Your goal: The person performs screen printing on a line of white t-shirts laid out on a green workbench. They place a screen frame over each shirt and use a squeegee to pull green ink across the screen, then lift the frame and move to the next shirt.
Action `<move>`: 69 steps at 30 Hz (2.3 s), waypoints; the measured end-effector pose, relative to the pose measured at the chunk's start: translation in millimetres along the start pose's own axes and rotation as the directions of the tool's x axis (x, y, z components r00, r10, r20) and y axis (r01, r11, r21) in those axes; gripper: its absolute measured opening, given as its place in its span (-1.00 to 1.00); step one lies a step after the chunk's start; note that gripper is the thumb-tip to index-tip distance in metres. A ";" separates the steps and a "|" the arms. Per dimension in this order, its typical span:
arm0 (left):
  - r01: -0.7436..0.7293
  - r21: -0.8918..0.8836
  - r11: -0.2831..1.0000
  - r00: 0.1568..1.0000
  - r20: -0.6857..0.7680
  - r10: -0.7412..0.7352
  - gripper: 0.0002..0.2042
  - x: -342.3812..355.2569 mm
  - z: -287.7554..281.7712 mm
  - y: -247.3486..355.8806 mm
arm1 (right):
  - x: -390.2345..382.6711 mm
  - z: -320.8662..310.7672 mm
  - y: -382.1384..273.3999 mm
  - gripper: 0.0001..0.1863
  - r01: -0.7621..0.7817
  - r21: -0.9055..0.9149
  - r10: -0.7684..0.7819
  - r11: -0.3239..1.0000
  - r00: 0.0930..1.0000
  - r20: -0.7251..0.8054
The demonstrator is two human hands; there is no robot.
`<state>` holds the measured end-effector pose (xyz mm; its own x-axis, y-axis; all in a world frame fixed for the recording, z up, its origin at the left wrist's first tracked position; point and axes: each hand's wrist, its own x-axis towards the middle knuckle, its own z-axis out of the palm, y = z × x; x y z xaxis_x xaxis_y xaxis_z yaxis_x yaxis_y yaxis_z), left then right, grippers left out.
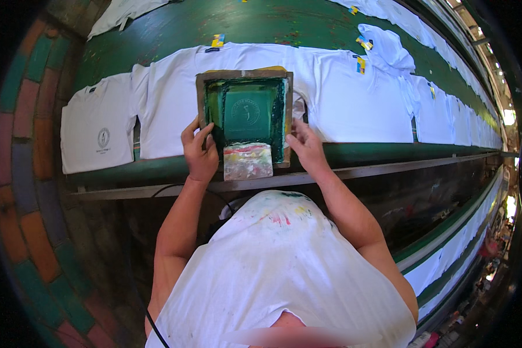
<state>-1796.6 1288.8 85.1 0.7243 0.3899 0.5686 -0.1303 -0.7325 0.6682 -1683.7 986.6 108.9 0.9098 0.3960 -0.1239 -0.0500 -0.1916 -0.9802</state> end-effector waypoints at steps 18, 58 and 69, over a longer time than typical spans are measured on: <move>0.254 -0.322 0.912 0.962 0.181 -0.204 -0.53 -13.3 259.9 223.8 | -46.7 -304.2 49.1 -0.30 0.140 0.390 -0.015 0.910 0.952 -0.305; 0.423 -0.428 0.799 0.906 0.195 -0.376 -0.74 -55.4 431.3 307.8 | -17.6 -490.1 130.2 -0.40 0.050 -0.155 -0.101 0.987 0.934 -0.342; 0.451 -0.508 0.734 0.891 0.211 -0.401 -0.74 -58.0 433.8 307.7 | -17.0 -488.2 124.2 -0.44 0.016 -0.304 -0.123 0.953 0.934 -0.336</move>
<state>-1585.0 798.7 49.7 0.8408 0.5236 0.1374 -0.1130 -0.0784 0.9905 -1504.3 517.6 64.7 0.9942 0.0913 0.0570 0.0922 -0.4489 -0.8888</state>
